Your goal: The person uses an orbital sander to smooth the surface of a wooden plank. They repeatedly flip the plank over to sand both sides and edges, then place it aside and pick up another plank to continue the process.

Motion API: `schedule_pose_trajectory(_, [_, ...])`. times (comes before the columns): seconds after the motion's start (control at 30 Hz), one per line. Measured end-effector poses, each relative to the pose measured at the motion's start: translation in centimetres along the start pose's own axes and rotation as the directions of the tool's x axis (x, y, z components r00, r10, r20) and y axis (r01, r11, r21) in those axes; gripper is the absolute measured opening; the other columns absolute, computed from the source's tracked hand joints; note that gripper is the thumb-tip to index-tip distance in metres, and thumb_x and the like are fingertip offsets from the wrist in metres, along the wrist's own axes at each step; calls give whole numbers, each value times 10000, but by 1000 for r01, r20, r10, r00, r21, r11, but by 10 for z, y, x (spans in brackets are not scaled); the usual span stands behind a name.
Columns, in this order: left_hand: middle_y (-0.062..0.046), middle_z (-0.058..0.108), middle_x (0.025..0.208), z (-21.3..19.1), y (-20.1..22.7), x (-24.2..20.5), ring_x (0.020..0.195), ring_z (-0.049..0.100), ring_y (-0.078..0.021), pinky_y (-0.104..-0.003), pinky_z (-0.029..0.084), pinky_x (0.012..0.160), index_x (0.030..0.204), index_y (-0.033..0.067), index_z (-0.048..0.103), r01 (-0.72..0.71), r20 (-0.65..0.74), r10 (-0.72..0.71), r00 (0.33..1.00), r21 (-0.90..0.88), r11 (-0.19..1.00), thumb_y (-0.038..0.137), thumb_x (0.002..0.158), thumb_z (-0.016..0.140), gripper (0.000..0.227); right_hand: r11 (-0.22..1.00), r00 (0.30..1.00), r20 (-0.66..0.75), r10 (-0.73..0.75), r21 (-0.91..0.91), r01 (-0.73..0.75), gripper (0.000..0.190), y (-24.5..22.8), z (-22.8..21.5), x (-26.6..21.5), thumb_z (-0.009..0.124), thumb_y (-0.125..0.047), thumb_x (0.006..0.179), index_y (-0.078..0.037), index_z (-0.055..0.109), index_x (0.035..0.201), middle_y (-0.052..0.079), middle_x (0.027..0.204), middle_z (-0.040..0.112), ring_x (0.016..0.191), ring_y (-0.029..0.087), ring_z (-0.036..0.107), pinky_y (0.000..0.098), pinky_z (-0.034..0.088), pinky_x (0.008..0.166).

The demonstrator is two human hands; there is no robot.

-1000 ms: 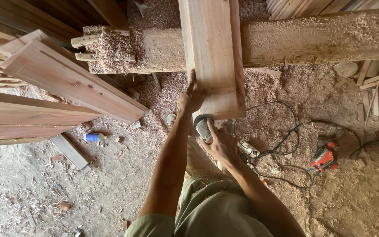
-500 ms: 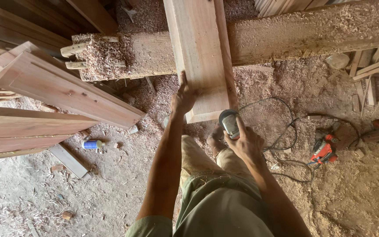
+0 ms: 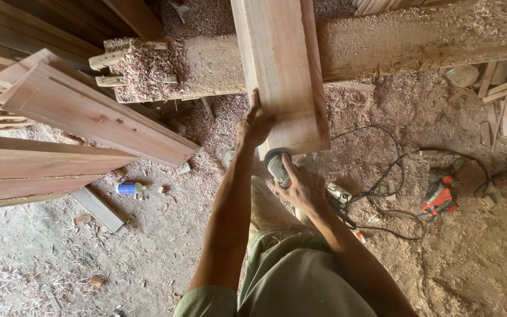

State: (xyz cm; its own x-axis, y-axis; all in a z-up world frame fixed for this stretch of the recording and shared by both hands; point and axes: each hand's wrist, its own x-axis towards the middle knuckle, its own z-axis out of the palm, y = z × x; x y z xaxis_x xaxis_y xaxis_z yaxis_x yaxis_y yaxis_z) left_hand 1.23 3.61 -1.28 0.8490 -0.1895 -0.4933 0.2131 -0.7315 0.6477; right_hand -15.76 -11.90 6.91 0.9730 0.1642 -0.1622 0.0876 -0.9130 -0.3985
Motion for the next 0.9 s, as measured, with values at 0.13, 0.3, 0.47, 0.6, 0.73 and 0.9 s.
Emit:
schedule_pose_trajectory(0.13, [-148, 232, 1686, -1, 2, -3, 404, 318, -26, -196, 298, 312, 1637, 237, -58, 58, 35, -55, 998, -101, 993, 593, 956, 599, 1011, 1000, 998, 66, 8, 4, -8, 839, -13, 2, 3, 830, -464, 816, -114, 465, 1485, 344, 1002, 649, 618, 325, 711, 405, 587, 426])
schedule_pose_trajectory(0.3, [-132, 303, 1669, -6, 8, -8, 403, 304, -21, -197, 278, 312, 1645, 255, -64, 103, 63, -96, 993, -125, 987, 607, 937, 591, 1027, 995, 993, -64, -97, -15, 96, 831, -21, 17, -1, 824, -444, 800, -142, 465, 1486, 304, 909, 648, 634, 342, 690, 407, 576, 433])
schedule_pose_trajectory(0.47, [-113, 210, 1707, -7, 8, -5, 410, 321, -30, -199, 286, 312, 1621, 259, -43, 43, 29, -41, 999, -65, 997, 624, 946, 610, 1007, 994, 988, 113, -104, 53, 98, 845, -31, 33, -14, 824, -438, 826, -167, 433, 1525, 257, 851, 667, 592, 315, 666, 437, 570, 466])
schedule_pose_trajectory(0.6, [-46, 205, 1717, -5, 7, -1, 418, 332, -55, -223, 280, 330, 1642, 249, -38, 113, 65, -112, 992, -16, 993, 618, 939, 603, 1020, 997, 997, 32, -69, 40, 68, 863, -25, 31, -17, 840, -435, 801, -168, 432, 1513, 373, 1012, 656, 591, 297, 686, 398, 590, 469])
schedule_pose_trajectory(0.73, [-33, 145, 1737, 2, -1, -2, 413, 356, -54, -227, 299, 324, 1638, 233, 27, 44, 16, -44, 999, 6, 999, 569, 949, 608, 961, 999, 994, -105, -35, 14, 37, 871, 5, 22, -12, 850, -414, 796, -117, 421, 1494, 387, 1099, 670, 602, 266, 695, 356, 589, 422])
schedule_pose_trajectory(0.9, [-53, 107, 1745, 1, -1, 4, 418, 362, -31, -204, 297, 339, 1637, 236, 78, 21, 27, -22, 999, 63, 998, 533, 982, 626, 904, 997, 991, -108, 72, 20, -71, 866, 47, 4, -24, 843, -440, 845, -120, 406, 1520, 255, 902, 719, 570, 244, 694, 365, 591, 449])
